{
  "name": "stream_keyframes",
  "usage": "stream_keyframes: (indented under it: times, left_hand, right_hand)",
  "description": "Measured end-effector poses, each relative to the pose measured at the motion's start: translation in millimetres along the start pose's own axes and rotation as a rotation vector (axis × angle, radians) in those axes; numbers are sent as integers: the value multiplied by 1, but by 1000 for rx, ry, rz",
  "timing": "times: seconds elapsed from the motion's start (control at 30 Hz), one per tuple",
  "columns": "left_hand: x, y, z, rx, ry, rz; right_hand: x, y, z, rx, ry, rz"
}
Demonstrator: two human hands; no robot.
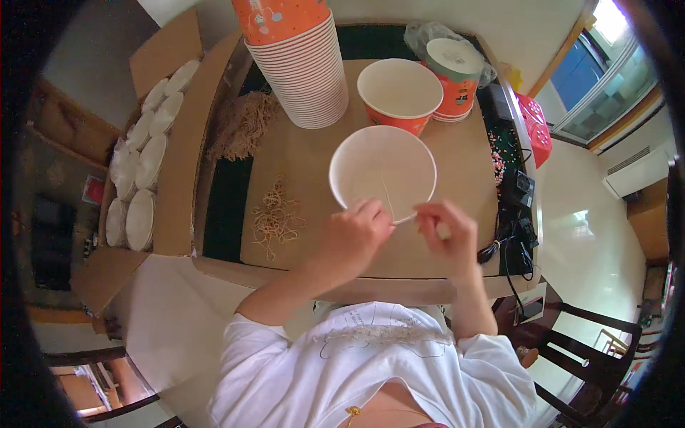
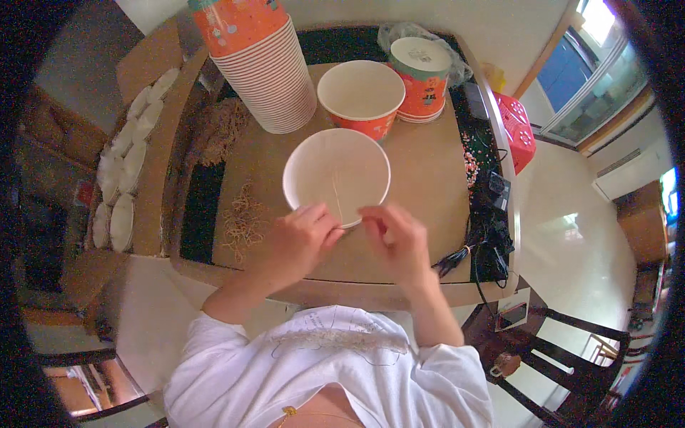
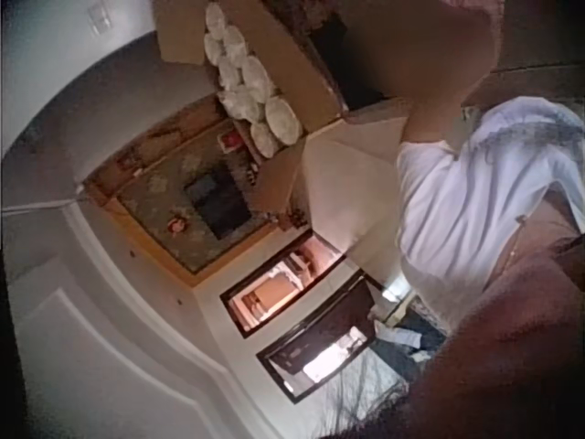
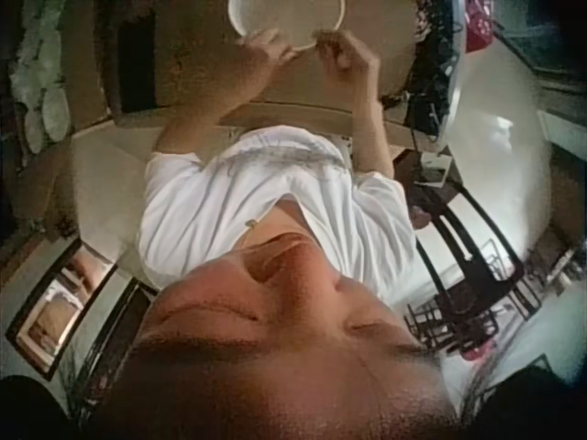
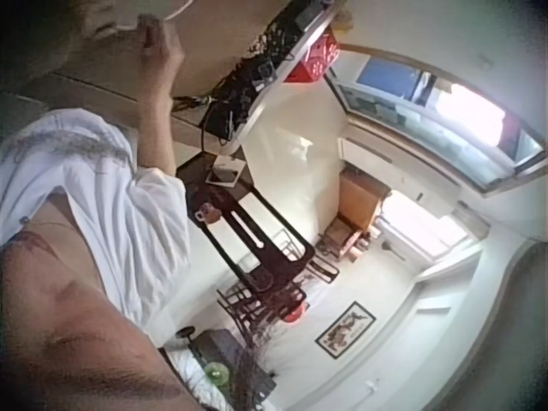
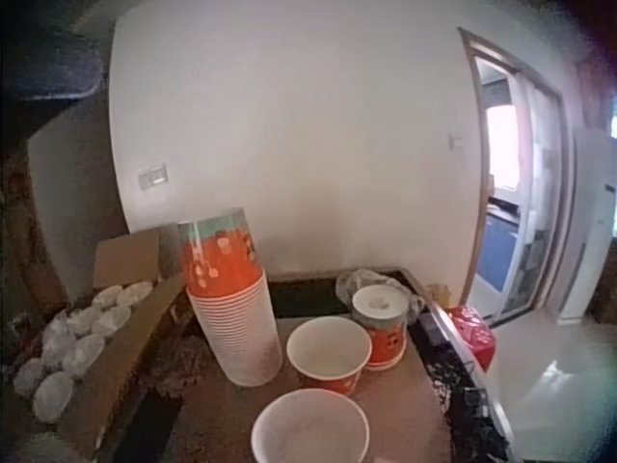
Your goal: Tying rubber bands around the rims of paper bowls for preparation.
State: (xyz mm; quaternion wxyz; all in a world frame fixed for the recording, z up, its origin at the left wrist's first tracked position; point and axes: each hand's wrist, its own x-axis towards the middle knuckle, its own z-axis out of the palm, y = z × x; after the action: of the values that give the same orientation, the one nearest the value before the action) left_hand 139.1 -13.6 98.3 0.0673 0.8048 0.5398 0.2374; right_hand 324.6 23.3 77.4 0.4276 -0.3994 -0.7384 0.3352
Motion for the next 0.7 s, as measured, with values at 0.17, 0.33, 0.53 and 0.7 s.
stream_keyframes:
  times: [0.17,0.33,0.53,0.7]
  left_hand:
    - [-2,17,-3,-527,-19,-231]
    - [-31,15,25,-945,127,-236]
    - [-38,21,31,-1097,233,-348]
    - [-21,13,25,-603,376,-115]
  right_hand:
    - [-45,24,31,306,60,149]
    - [-63,9,34,868,-387,581]
    - [-69,12,47,782,-420,625]
    - [-63,23,29,868,-85,501]
